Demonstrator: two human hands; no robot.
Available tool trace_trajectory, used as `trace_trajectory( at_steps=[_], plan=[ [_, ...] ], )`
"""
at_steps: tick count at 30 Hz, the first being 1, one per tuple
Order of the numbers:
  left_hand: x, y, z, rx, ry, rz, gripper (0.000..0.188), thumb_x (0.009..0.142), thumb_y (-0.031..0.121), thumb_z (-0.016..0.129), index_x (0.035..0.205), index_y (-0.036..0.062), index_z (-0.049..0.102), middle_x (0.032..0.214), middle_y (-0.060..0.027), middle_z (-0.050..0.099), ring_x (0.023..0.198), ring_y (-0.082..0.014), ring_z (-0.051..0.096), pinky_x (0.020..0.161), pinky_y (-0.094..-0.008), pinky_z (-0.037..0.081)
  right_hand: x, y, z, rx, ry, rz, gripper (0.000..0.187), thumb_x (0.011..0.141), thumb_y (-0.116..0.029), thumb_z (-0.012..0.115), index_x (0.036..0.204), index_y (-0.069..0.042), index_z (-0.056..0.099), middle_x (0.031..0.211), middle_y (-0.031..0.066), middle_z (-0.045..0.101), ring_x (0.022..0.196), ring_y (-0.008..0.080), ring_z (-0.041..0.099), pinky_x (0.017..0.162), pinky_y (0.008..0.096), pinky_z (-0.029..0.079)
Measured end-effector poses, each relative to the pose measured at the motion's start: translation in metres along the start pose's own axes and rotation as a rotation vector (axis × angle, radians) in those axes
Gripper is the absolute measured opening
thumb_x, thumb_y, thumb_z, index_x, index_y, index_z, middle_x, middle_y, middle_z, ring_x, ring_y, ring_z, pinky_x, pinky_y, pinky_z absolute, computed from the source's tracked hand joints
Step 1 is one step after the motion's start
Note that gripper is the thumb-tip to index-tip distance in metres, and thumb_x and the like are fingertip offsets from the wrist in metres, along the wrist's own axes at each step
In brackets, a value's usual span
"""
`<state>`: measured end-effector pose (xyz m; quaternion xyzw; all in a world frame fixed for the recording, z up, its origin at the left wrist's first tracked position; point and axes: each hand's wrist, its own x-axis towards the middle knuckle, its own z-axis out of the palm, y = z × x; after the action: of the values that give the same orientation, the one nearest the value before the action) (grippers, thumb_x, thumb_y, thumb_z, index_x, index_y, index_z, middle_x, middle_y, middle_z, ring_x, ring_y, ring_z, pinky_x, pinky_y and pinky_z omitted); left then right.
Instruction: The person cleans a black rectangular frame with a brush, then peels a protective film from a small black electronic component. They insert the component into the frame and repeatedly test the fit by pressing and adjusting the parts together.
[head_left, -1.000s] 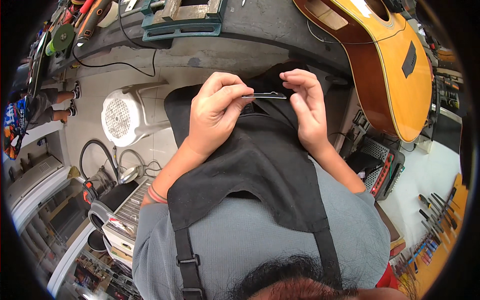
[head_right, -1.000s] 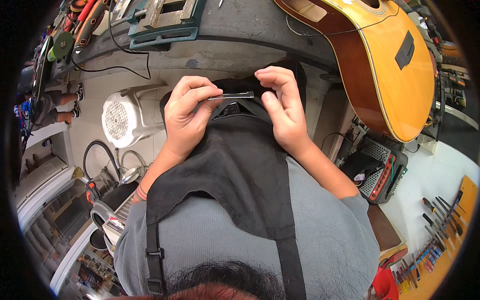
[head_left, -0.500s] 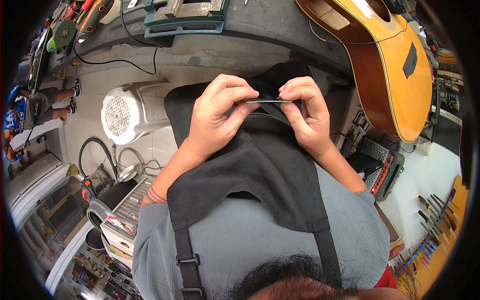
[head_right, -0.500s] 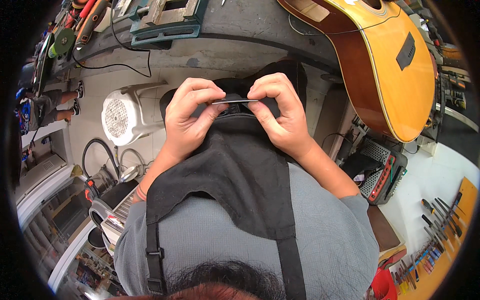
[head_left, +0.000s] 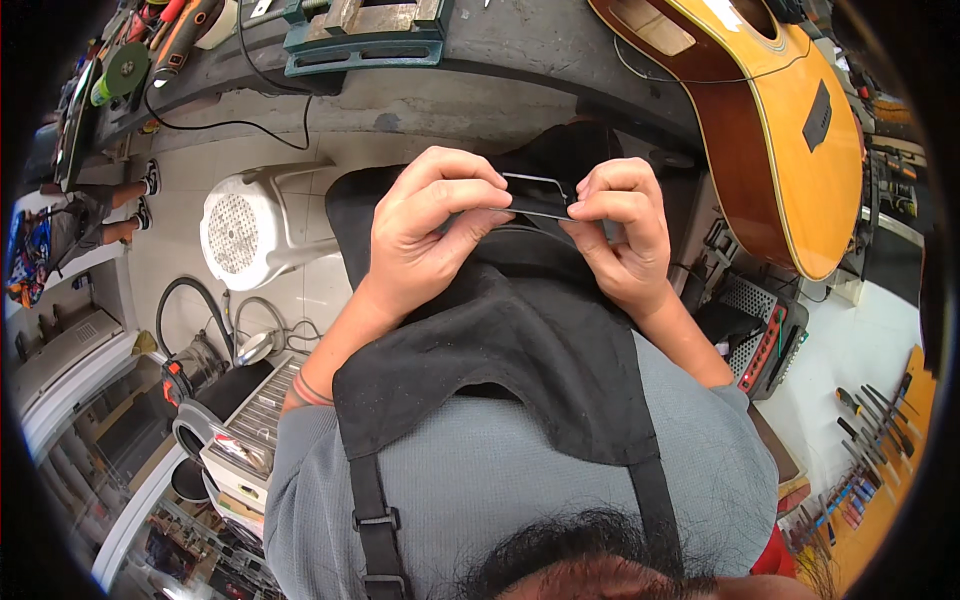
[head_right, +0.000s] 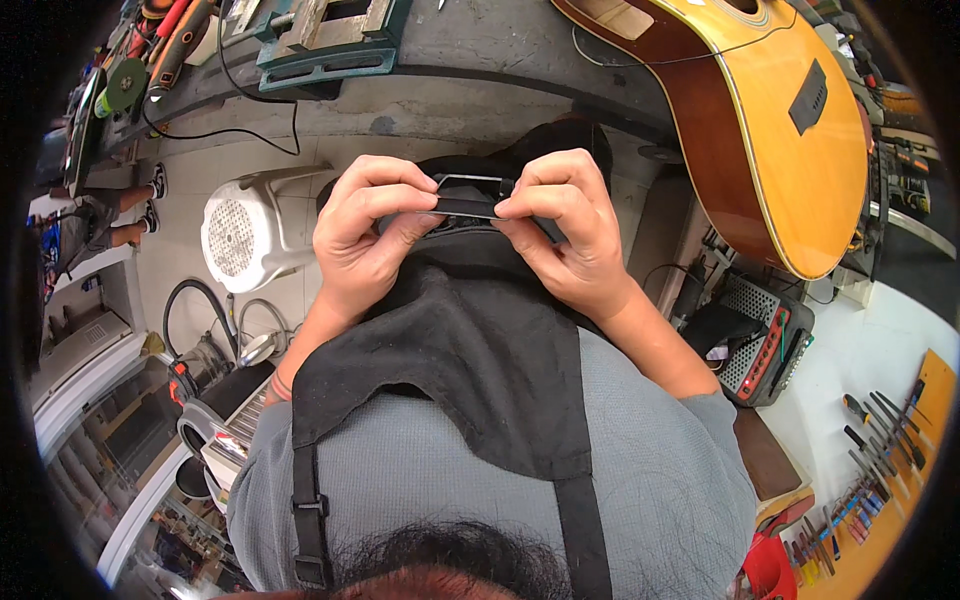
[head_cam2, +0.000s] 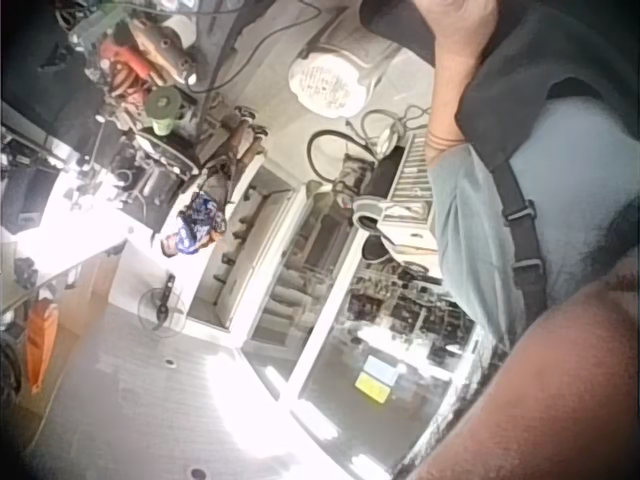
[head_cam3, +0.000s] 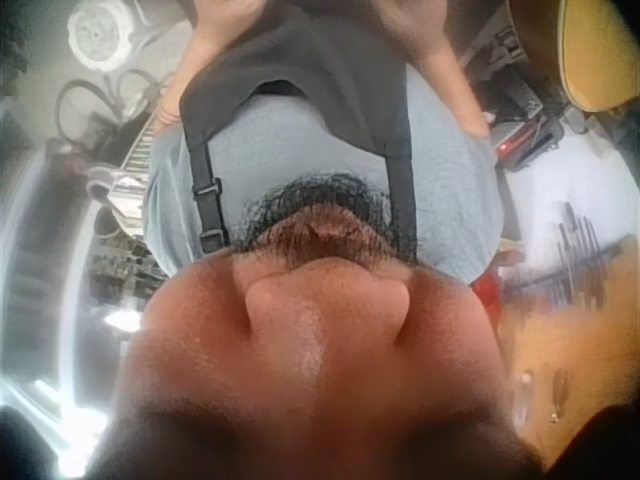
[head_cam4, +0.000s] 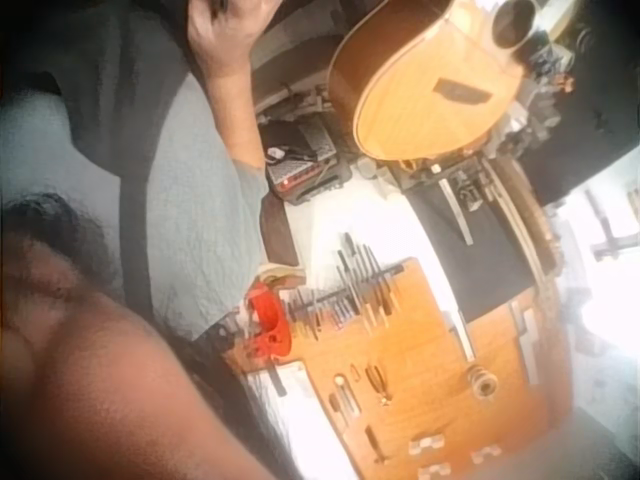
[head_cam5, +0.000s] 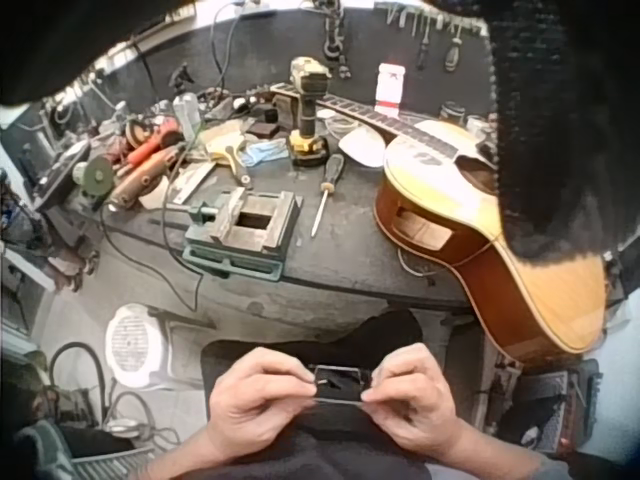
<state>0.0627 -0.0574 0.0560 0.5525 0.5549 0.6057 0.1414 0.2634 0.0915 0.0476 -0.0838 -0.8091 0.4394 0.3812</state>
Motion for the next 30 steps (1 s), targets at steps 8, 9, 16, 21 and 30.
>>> trace_trajectory(
  at_steps=[8, 9, 16, 21, 30],
  plan=[
    [0.004, 0.007, -0.004, -0.011, -0.09, -0.003, 0.028, 0.081, 0.0, 0.092, 0.106, 0.0076, 0.083, 0.1, -0.0057, 0.074, 0.089, -0.0222, 0.067, 0.075, -0.0333, 0.052, 0.005, -0.007, -0.005, 0.114, -0.089, 0.071, 0.032, 0.084, 0.003, 0.088, 0.111, -0.009, 0.076, 0.105, 0.0068, 0.066, 0.095, 0.0231, 0.063, 0.083, 0.0351, 0.052],
    [0.008, 0.008, -0.005, -0.007, -0.108, 0.017, 0.028, 0.08, 0.001, 0.092, 0.106, 0.0077, 0.083, 0.099, -0.0055, 0.074, 0.088, -0.0222, 0.067, 0.074, -0.0334, 0.052, 0.005, -0.009, -0.006, 0.132, -0.102, 0.087, 0.03, 0.085, 0.002, 0.088, 0.111, -0.008, 0.077, 0.105, 0.0068, 0.066, 0.095, 0.0228, 0.063, 0.083, 0.0349, 0.052],
    [0.005, 0.015, -0.004, -0.29, -0.189, -0.136, 0.017, 0.087, 0.002, 0.085, 0.102, 0.0008, 0.078, 0.095, -0.0112, 0.073, 0.085, -0.025, 0.065, 0.076, -0.037, 0.05, 0.013, -0.018, -0.011, 0.264, -0.212, 0.139, 0.016, 0.095, -0.01, 0.082, 0.109, -0.004, 0.079, 0.101, 0.0079, 0.066, 0.094, 0.0224, 0.063, 0.082, 0.0356, 0.051],
    [0.024, 0.015, -0.017, -0.174, -0.446, -0.06, 0.01, 0.09, 0.006, 0.074, 0.093, -0.0021, 0.069, 0.085, -0.0113, 0.066, 0.077, -0.0274, 0.061, 0.071, -0.0393, 0.047, 0.024, -0.02, -0.01, 0.434, -0.337, 0.29, 0.02, 0.103, -0.019, 0.074, 0.099, 0.0, 0.07, 0.094, 0.0075, 0.062, 0.088, 0.0209, 0.058, 0.079, 0.0355, 0.048],
    [0.032, 0.018, -0.026, -0.656, -0.566, -0.72, 0.029, 0.108, 0.026, 0.065, 0.1, -0.0018, 0.071, 0.086, -0.0033, 0.067, 0.072, -0.0108, 0.059, 0.064, -0.0269, 0.047, 0.042, -0.017, -0.016, 0.736, -0.512, 0.72, 0.029, 0.109, -0.031, 0.066, 0.098, -0.005, 0.065, 0.084, -0.0044, 0.06, 0.076, 0.006, 0.052, 0.068, 0.0251, 0.042]
  ],
)
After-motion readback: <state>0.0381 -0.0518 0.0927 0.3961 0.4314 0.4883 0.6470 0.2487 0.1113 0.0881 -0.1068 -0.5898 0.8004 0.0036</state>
